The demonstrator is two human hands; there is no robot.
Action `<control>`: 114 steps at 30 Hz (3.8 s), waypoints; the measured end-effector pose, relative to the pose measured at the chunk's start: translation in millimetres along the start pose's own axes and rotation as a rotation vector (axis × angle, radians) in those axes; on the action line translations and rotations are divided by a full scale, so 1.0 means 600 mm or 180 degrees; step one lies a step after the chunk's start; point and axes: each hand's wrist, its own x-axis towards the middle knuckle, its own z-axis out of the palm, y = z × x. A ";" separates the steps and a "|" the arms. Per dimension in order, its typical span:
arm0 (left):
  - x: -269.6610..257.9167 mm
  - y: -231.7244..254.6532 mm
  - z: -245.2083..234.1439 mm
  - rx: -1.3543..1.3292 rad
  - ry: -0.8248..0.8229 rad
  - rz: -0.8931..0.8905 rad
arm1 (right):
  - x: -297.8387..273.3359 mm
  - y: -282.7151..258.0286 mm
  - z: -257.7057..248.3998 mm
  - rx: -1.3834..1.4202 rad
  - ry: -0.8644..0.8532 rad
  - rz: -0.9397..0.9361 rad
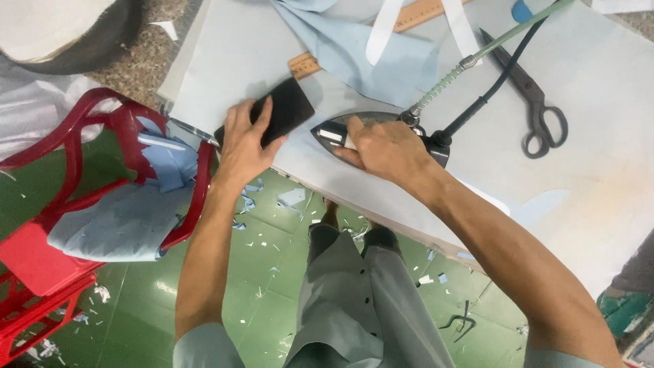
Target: The person irons a long white strip of fabric on a worktable, using a black rectangular pad to press the material while moving the iron back and forth. The person repeatedly repositions the strip and continues ironing different sections.
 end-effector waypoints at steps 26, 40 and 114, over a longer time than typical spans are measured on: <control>0.070 0.271 0.129 -0.0066 -0.1831 0.0860 | -0.311 0.174 0.081 0.0136 0.0016 0.0776; 0.069 0.368 0.191 -0.0207 -0.1942 0.1082 | -0.431 0.232 0.124 0.0254 0.0134 0.1094; 0.020 0.675 0.240 0.0784 -0.2505 0.0597 | -0.637 0.314 0.143 0.0697 -0.0179 0.1713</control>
